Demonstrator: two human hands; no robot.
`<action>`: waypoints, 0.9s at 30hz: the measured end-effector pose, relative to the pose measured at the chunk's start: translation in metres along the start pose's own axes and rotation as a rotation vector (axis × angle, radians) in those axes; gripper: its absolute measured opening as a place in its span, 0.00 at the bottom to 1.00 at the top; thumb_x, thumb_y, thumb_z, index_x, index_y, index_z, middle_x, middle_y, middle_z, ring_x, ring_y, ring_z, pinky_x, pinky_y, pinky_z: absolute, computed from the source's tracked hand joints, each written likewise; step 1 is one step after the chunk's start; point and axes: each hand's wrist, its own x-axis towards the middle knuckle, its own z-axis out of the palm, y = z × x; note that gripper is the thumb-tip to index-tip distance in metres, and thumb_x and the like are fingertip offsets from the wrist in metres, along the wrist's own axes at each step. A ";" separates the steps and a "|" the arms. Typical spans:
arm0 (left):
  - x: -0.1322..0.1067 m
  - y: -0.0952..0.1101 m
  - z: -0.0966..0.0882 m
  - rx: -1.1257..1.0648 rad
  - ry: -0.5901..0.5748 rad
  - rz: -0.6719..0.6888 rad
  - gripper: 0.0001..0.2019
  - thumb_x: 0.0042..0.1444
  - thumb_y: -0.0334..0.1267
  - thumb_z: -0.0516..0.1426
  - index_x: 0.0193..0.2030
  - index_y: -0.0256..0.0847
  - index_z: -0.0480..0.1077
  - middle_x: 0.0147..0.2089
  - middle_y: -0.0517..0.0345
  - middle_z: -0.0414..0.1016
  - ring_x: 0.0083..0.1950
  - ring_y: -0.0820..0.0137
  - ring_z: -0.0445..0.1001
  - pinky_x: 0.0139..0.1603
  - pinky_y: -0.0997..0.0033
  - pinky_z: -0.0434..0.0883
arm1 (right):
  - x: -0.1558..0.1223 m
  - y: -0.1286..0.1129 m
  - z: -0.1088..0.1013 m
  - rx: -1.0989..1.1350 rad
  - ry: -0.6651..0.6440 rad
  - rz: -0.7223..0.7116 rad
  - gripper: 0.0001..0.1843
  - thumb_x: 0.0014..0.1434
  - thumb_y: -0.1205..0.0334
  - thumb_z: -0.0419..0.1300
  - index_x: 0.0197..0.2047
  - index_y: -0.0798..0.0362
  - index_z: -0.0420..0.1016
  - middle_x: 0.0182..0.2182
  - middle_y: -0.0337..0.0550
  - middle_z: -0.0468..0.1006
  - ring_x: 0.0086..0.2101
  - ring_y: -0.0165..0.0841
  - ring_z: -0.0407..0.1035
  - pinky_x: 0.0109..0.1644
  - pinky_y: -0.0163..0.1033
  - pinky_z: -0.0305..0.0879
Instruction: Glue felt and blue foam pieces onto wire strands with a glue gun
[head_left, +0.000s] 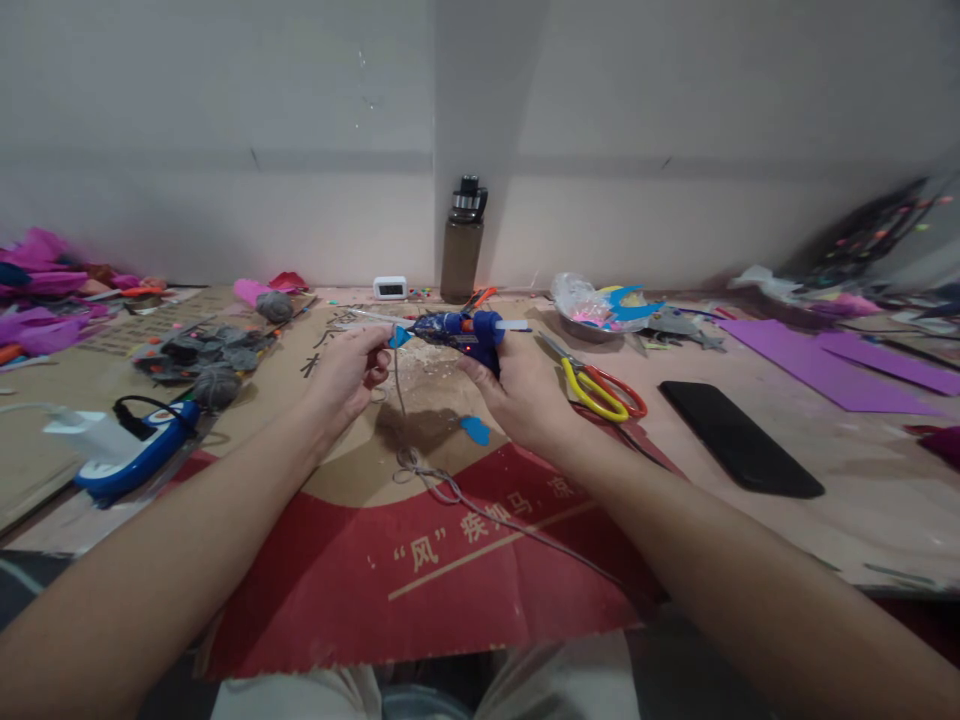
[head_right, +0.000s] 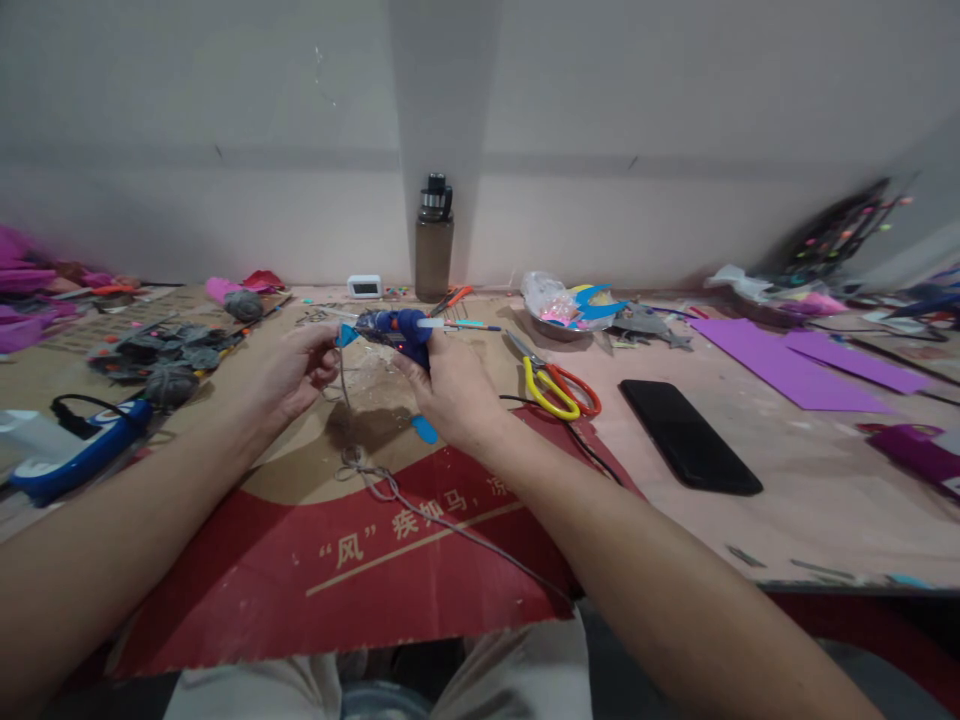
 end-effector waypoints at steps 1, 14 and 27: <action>0.000 0.000 0.000 -0.004 0.005 -0.002 0.06 0.44 0.33 0.60 0.25 0.37 0.65 0.19 0.65 0.61 0.17 0.82 0.57 0.14 0.83 0.49 | 0.001 0.002 0.001 0.022 0.001 0.017 0.18 0.61 0.53 0.52 0.48 0.54 0.69 0.39 0.54 0.77 0.40 0.45 0.71 0.42 0.48 0.65; -0.012 0.000 0.009 0.203 -0.045 0.241 0.03 0.50 0.33 0.61 0.30 0.38 0.70 0.22 0.61 0.68 0.22 0.77 0.65 0.23 0.78 0.63 | 0.015 0.058 0.013 0.254 -0.302 0.615 0.13 0.57 0.53 0.57 0.28 0.52 0.64 0.22 0.45 0.73 0.19 0.30 0.64 0.22 0.38 0.64; -0.035 0.006 0.024 0.662 0.049 0.640 0.06 0.41 0.25 0.62 0.24 0.41 0.72 0.36 0.56 0.74 0.41 0.69 0.70 0.41 0.73 0.66 | 0.002 -0.018 0.029 0.850 -0.094 0.306 0.17 0.52 0.56 0.61 0.40 0.50 0.57 0.34 0.38 0.70 0.35 0.29 0.68 0.42 0.40 0.67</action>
